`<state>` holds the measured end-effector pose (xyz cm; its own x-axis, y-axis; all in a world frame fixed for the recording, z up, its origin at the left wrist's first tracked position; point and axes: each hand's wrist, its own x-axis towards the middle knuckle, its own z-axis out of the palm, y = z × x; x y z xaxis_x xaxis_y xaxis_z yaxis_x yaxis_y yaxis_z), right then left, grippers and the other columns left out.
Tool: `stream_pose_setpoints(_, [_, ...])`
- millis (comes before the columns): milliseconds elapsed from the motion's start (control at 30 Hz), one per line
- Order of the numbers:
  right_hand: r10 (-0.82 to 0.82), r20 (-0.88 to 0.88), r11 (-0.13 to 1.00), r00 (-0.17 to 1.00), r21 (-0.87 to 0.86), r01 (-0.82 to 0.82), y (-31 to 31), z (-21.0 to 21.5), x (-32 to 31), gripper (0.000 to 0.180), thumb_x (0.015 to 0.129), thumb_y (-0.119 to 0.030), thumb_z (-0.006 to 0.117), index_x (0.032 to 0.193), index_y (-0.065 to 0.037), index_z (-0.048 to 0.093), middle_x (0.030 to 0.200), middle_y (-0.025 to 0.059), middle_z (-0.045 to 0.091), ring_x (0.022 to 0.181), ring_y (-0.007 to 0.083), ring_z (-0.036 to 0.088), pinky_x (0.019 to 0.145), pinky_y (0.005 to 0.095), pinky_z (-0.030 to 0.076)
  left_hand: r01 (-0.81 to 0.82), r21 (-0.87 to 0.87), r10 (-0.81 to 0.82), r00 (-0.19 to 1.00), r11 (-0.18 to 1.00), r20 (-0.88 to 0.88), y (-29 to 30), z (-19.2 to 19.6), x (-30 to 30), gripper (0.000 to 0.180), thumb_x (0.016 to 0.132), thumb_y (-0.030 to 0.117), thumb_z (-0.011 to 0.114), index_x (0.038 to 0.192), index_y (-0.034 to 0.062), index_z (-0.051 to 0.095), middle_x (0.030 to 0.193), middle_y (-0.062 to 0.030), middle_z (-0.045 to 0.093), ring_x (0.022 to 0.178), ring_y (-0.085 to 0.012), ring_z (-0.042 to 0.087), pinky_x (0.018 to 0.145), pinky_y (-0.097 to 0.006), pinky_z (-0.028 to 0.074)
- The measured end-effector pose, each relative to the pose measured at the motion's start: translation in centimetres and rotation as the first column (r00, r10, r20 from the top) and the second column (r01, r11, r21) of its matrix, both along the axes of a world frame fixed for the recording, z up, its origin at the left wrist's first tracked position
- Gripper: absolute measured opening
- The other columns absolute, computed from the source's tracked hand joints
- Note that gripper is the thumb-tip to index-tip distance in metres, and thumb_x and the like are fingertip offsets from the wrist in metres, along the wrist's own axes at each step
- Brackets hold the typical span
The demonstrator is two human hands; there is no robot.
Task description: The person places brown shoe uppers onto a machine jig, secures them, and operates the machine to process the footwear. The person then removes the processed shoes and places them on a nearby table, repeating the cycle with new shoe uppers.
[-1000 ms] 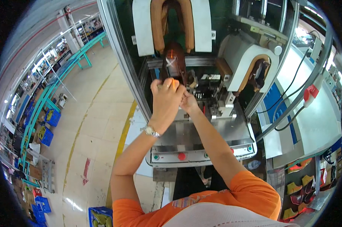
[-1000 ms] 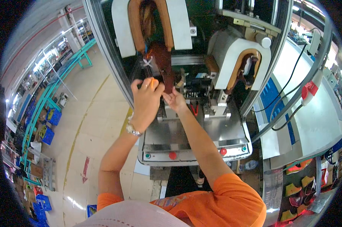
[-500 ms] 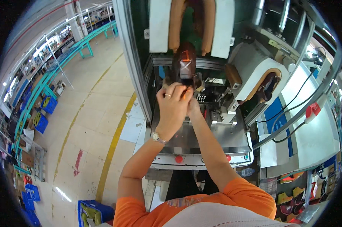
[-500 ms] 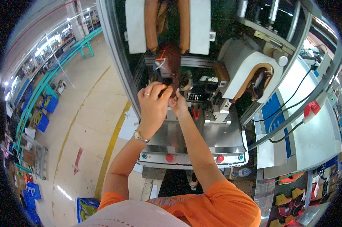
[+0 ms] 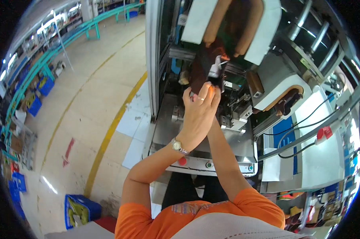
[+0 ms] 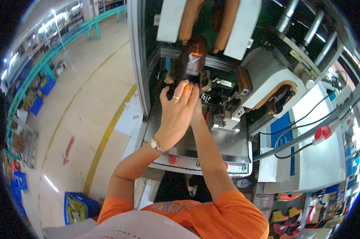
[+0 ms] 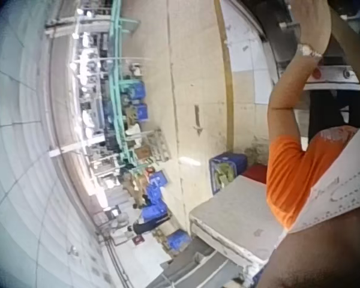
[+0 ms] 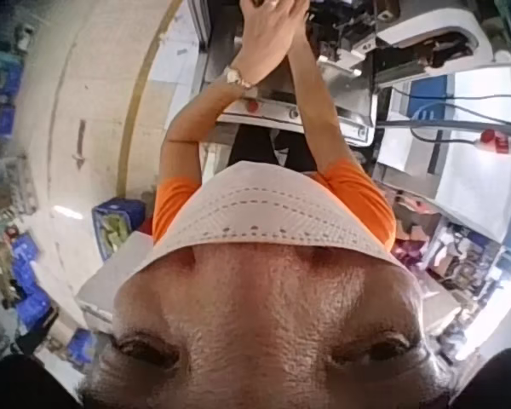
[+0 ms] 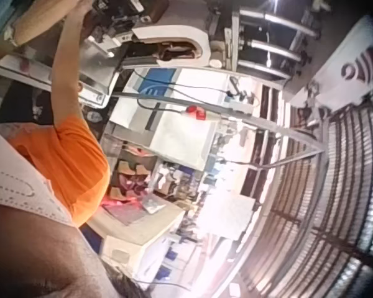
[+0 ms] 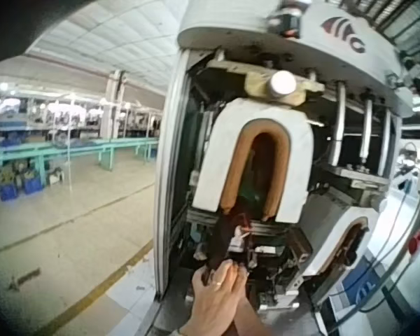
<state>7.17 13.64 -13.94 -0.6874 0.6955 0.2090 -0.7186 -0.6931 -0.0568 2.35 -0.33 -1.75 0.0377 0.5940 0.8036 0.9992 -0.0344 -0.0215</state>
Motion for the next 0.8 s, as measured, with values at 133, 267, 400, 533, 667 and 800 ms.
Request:
stream_pose_setpoints(133, [0.261,-0.799,0.627,0.541,-0.286,-0.725,2.0,-1.3,-1.5,0.030,0.094,-0.022,0.032,0.115,-0.006,0.045,0.113,0.0101,0.049,0.103,0.0220,0.048,0.087,0.0331,0.041,0.091,-0.022,-0.091,0.996,0.996,0.012,-0.5,0.8,-0.9,0.042,0.072,0.011,0.055,0.113,0.0047,0.048,0.113,-0.0065,0.048,0.116,-0.0190,0.035,0.090,-0.048,0.028])
stream_pose_setpoints(267, [0.040,-0.987,0.193,0.154,-0.143,-0.971,4.1,-3.7,-1.2,0.029,0.093,-0.024,0.034,0.110,-0.005,0.049,0.106,0.0099,0.054,0.096,0.0223,0.054,0.082,0.0345,0.046,0.145,-0.042,-0.143,0.989,0.989,0.040,-0.3,0.6,-0.7,0.048,0.069,0.012,0.060,0.114,0.0050,0.048,0.114,-0.0070,0.047,0.115,-0.0208,0.036,0.089,-0.046,0.028])
stream_pose_setpoints(400, [0.199,-0.941,0.384,0.273,-0.182,-0.905,3.8,-3.9,-1.7,0.030,0.093,-0.027,0.035,0.108,-0.004,0.049,0.102,0.0098,0.055,0.093,0.0226,0.055,0.082,0.0357,0.047,0.137,-0.028,-0.137,0.990,0.990,0.021,-0.3,0.4,-0.8,0.048,0.069,0.012,0.060,0.115,0.0057,0.048,0.113,-0.0067,0.047,0.113,-0.0209,0.036,0.090,-0.046,0.028])
stream_pose_setpoints(533, [-0.101,-0.845,-0.022,-0.526,0.530,-0.848,-1.4,-0.6,-5.1,0.031,0.093,-0.027,0.034,0.110,-0.005,0.048,0.104,0.0102,0.055,0.094,0.0225,0.055,0.083,0.0362,0.047,0.097,-0.057,-0.099,0.995,0.994,-0.034,-0.3,0.7,-0.7,0.046,0.069,0.012,0.060,0.113,0.0061,0.049,0.111,-0.0058,0.049,0.112,-0.0202,0.037,0.090,-0.045,0.028])
stream_pose_setpoints(667, [0.226,-0.968,0.278,0.109,-0.043,-0.960,1.9,-3.3,-1.6,0.032,0.094,-0.029,0.033,0.110,-0.006,0.049,0.104,0.0103,0.056,0.093,0.0208,0.057,0.080,0.0347,0.048,0.114,-0.057,-0.118,0.991,0.992,-0.070,0.0,1.1,-0.7,0.045,0.068,0.013,0.060,0.111,0.0069,0.050,0.109,-0.0046,0.051,0.112,-0.0196,0.038,0.091,-0.046,0.027])
stream_pose_setpoints(800, [0.210,-0.266,0.884,0.941,-0.359,-0.299,5.1,-5.2,-1.6,0.026,0.093,-0.028,0.039,0.103,-0.008,0.052,0.086,0.0061,0.060,0.075,0.0139,0.060,0.068,0.0280,0.051,0.229,-0.017,-0.230,0.973,0.973,-0.013,-0.1,2.1,-1.3,0.036,0.070,0.013,0.059,0.106,0.0058,0.055,0.106,-0.0047,0.052,0.109,-0.0200,0.041,0.090,-0.043,0.028])
